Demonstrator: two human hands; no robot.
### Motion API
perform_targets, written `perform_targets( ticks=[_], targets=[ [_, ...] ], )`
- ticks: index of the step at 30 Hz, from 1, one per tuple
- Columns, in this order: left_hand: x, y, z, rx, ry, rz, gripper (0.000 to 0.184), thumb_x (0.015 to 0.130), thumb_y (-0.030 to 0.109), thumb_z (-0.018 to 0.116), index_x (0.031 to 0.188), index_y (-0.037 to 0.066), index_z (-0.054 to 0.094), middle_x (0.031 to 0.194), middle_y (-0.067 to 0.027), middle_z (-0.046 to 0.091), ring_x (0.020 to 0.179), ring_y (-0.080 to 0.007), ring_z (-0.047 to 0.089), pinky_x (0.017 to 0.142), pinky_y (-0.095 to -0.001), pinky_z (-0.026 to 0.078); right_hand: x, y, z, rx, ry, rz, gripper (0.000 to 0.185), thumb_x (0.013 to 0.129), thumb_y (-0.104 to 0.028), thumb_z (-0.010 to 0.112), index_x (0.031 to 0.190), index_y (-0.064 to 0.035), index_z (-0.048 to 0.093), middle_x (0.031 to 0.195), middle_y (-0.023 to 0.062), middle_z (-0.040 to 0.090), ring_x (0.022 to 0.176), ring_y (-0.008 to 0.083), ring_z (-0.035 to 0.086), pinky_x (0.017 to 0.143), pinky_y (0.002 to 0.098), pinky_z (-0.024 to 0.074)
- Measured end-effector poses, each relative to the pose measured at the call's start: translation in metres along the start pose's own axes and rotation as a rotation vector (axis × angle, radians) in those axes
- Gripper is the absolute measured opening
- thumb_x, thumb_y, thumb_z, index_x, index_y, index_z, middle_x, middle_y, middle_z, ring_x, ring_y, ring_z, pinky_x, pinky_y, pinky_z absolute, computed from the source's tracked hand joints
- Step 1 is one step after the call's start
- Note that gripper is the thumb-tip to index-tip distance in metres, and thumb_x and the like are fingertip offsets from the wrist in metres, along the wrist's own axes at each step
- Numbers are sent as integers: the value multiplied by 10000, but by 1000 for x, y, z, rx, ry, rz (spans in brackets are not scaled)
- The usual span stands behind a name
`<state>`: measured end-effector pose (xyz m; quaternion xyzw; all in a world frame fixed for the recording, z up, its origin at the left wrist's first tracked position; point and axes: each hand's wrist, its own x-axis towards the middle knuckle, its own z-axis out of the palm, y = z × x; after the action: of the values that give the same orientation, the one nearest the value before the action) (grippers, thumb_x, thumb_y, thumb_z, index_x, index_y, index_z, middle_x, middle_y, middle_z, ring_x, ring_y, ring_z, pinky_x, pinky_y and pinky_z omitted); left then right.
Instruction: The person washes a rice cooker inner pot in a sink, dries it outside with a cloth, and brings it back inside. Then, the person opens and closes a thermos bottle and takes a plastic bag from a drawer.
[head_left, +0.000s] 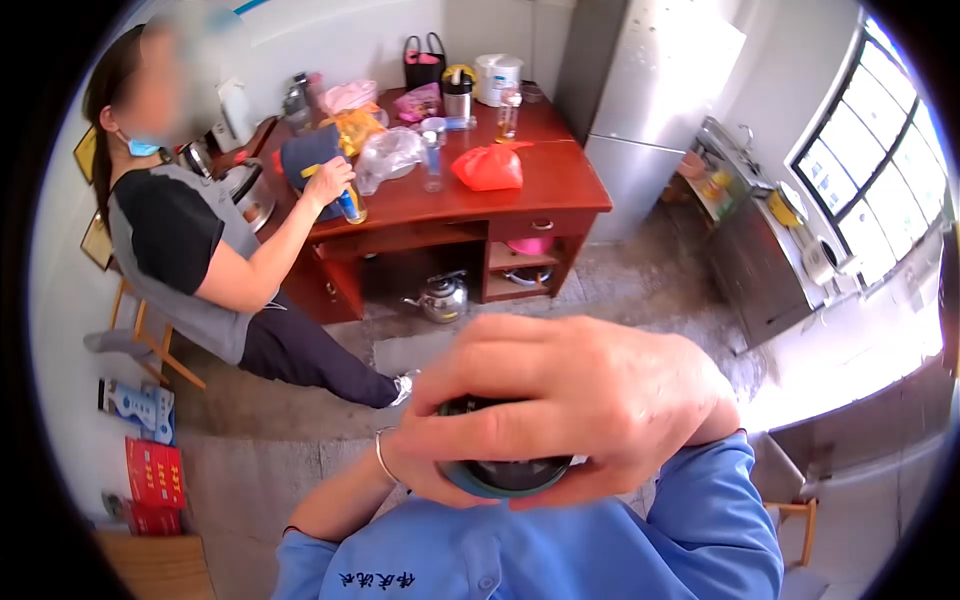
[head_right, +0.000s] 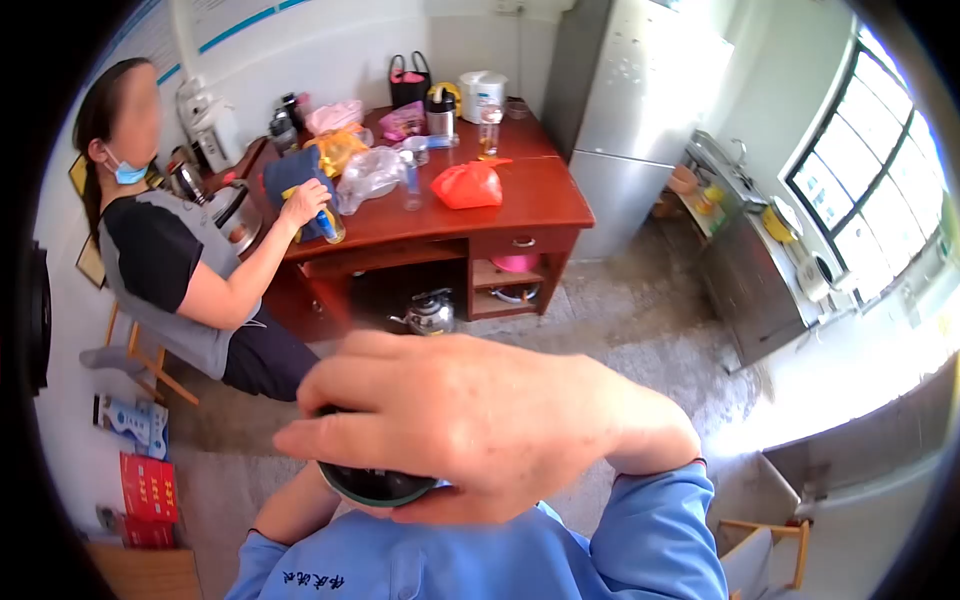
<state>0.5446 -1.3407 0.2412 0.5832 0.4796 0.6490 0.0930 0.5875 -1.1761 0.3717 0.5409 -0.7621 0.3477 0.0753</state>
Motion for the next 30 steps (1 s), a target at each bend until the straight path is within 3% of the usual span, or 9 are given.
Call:
perform_targets(
  ticks=[3, 5, 8, 9, 11, 14, 23, 30],
  targets=[
    [11, 23, -4, -5, -29, -60, 745, 514, 167, 812, 1173, 52, 486, 1108, -106, 562, 1030, -235, 548, 844, -345, 454, -6, 4, -9, 109, 177, -45, 570, 640, -204, 752, 1096, 64, 537, 1029, 228, 538, 860, 324, 561, 714, 377, 479],
    [-5, 19, -2, -62, 38, -217, 792, 521, 190, 817, 1198, 29, 439, 1072, -102, 581, 982, -217, 577, 831, -332, 460, -16, 11, -9, 164, 336, -74, 693, 591, -290, 788, 1114, 75, 517, 1020, 244, 540, 858, 315, 567, 697, 368, 485],
    [-15, 14, -9, -143, -48, -300, 823, 533, 291, 811, 1200, 11, 418, 1021, -125, 593, 893, -254, 612, 765, -337, 484, -47, 21, 29, 466, 876, 49, 910, 493, -416, 816, 1152, 99, 457, 983, 256, 548, 848, 299, 579, 663, 340, 510],
    [-13, 14, -13, -95, -83, -229, 813, 541, 315, 806, 1190, 5, 425, 1006, -132, 594, 871, -265, 614, 741, -339, 486, -57, 26, 37, 543, 931, 71, 982, 461, -458, 825, 1164, 107, 437, 971, 260, 551, 844, 294, 583, 652, 331, 519],
    [-8, 20, -21, 9, -84, -42, 798, 557, 364, 797, 1169, -5, 440, 977, -145, 595, 827, -287, 617, 695, -344, 490, -75, 32, 48, 649, 894, 92, 911, 525, -383, 799, 1193, 98, 411, 980, 283, 521, 824, 302, 580, 617, 348, 517],
    [-1, 34, -29, 55, -37, 106, 768, 589, 420, 765, 1141, -19, 463, 945, -153, 600, 782, -292, 621, 653, -341, 492, -78, 29, 66, 681, 948, 187, 938, 516, -376, 803, 1215, 98, 393, 959, 282, 529, 817, 295, 580, 610, 342, 513],
    [11, 51, -30, 78, -57, 240, 645, 649, 347, 707, 1126, -23, 479, 872, -142, 612, 731, -295, 615, 615, -351, 487, -79, 21, 73, 676, 955, 260, 910, 525, -369, 797, 1208, 99, 421, 932, 268, 552, 810, 287, 580, 638, 335, 502],
    [21, 60, -24, 97, -37, 275, 578, 688, 292, 681, 1117, -38, 480, 881, -154, 611, 737, -304, 619, 607, -359, 493, -81, 27, 68, 645, 881, 168, 859, 536, -403, 785, 1175, 76, 468, 928, 254, 557, 804, 282, 582, 627, 327, 502]
  ],
)
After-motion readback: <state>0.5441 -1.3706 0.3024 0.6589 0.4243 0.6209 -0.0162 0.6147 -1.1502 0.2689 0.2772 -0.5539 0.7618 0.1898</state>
